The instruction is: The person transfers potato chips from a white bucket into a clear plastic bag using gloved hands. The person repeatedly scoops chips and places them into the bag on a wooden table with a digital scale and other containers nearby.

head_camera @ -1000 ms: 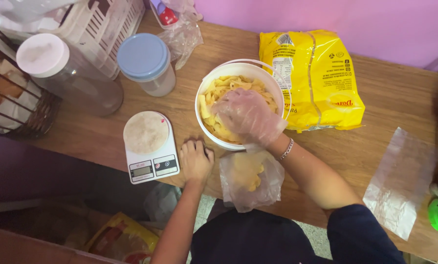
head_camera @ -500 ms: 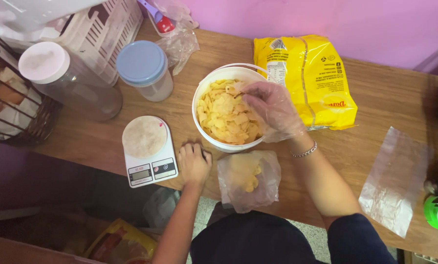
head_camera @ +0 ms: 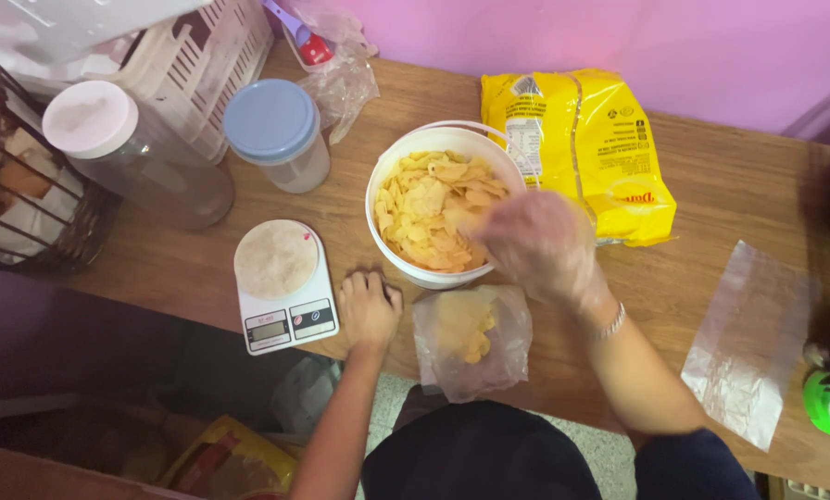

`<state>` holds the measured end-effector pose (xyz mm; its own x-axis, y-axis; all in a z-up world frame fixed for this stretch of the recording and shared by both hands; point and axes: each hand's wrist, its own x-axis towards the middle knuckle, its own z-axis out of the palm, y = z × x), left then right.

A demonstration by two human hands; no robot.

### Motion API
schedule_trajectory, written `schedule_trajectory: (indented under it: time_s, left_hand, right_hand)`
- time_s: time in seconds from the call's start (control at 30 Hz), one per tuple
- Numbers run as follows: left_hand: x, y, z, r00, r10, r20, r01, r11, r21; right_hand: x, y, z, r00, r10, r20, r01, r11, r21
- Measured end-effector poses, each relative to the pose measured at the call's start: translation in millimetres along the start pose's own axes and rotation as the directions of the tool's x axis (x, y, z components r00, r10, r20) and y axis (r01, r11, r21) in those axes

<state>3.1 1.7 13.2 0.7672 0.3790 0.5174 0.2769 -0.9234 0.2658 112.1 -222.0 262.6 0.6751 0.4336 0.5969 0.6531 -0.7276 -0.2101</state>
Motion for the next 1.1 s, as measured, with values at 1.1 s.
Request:
schedule_trajectory:
  time_s: [1.1]
  left_hand:
    - [-7.8, -3.1, 9.3, 1.0, 0.018, -0.004, -0.018, 1.0, -0.012]
  right_hand:
    - [-145.9, -36.1, 11.6, 0.322, 0.288, 0.902, -0.71, 0.703, 0.03]
